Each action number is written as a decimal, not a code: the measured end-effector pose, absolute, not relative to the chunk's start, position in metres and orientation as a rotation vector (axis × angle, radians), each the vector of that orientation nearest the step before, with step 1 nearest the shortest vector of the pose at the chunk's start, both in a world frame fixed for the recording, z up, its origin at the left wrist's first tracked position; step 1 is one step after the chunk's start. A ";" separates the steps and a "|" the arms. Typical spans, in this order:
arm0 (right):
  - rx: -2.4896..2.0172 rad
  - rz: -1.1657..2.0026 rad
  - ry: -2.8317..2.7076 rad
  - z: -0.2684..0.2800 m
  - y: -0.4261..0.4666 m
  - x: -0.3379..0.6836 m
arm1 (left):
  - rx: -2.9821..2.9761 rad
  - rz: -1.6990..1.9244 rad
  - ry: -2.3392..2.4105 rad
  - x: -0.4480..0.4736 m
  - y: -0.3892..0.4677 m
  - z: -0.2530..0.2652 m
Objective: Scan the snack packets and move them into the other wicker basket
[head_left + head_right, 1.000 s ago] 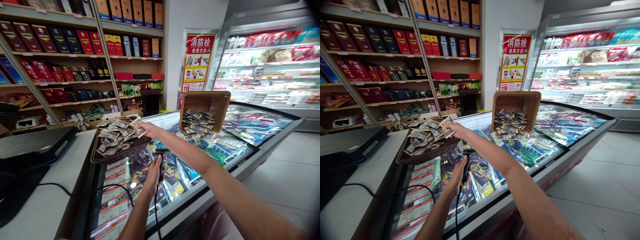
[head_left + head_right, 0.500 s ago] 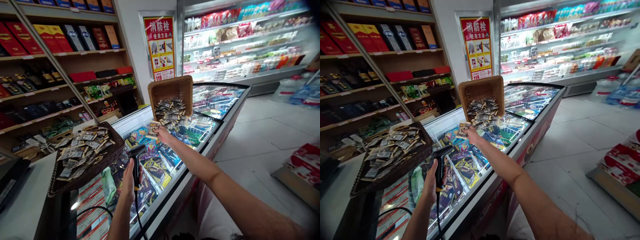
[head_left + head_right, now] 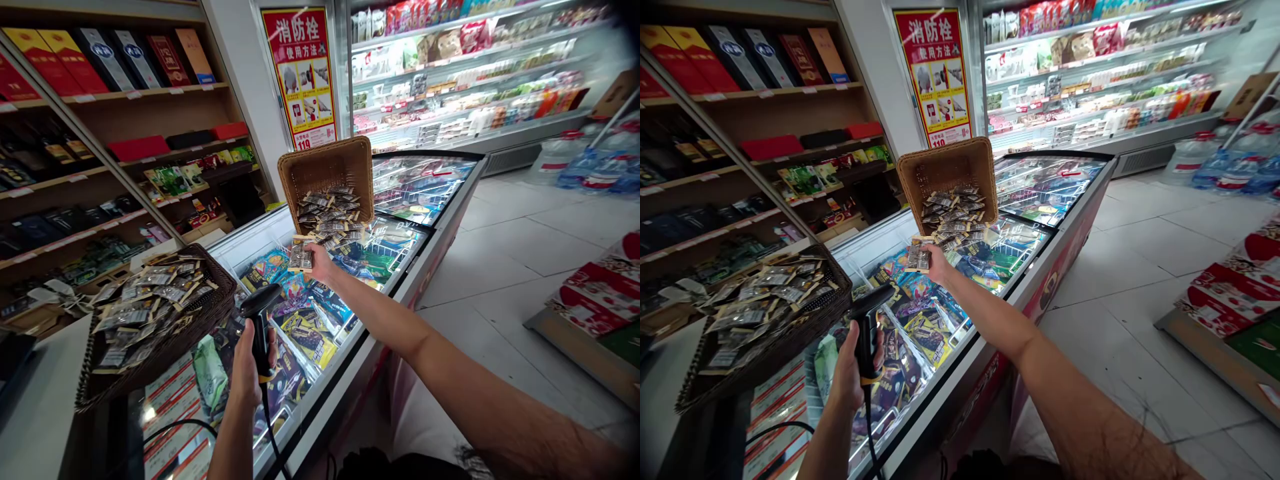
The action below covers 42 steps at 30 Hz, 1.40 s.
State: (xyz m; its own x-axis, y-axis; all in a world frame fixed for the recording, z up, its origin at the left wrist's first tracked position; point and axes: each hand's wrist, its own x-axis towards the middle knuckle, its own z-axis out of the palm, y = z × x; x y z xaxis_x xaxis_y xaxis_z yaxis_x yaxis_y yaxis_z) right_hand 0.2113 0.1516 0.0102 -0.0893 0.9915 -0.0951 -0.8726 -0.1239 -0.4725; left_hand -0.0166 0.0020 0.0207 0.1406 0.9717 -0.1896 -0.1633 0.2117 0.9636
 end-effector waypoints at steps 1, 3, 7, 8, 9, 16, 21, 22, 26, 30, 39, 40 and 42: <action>-0.446 1.649 -0.350 0.010 0.152 0.212 | 0.990 1.061 1.074 -0.016 0.001 0.021; -0.436 1.647 -0.383 0.008 0.154 0.212 | 0.997 1.081 1.067 -0.015 0.000 0.023; -0.461 1.622 -0.436 0.004 0.156 0.214 | 1.033 1.084 1.101 -0.010 -0.002 0.027; -0.475 1.617 -0.436 0.004 0.157 0.214 | 1.041 1.079 1.114 -0.009 -0.003 0.028; -0.487 1.613 -0.430 0.004 0.157 0.214 | 1.048 1.074 1.125 -0.009 -0.003 0.029; -0.494 1.583 -0.369 0.002 0.159 0.213 | 1.068 1.066 1.130 -0.009 -0.004 0.028; -0.471 1.559 -0.323 0.001 0.160 0.212 | 1.093 1.023 1.112 -0.010 -0.005 0.027; -0.468 1.558 -0.324 0.001 0.159 0.212 | 1.107 1.010 1.112 -0.010 -0.006 0.027; -0.495 1.540 -0.365 0.000 0.159 0.213 | 1.139 0.996 1.135 -0.009 -0.008 0.029; -0.521 1.516 -0.383 -0.005 0.162 0.213 | 1.142 1.001 1.175 -0.006 -0.009 0.031; -0.517 1.550 -0.379 -0.004 0.163 0.215 | 1.123 0.996 1.146 -0.008 -0.007 0.027; -0.524 1.555 -0.384 -0.003 0.163 0.215 | 1.123 1.004 1.136 -0.009 -0.007 0.026; -0.533 1.556 -0.388 -0.001 0.162 0.215 | 1.130 1.012 1.124 -0.009 -0.006 0.024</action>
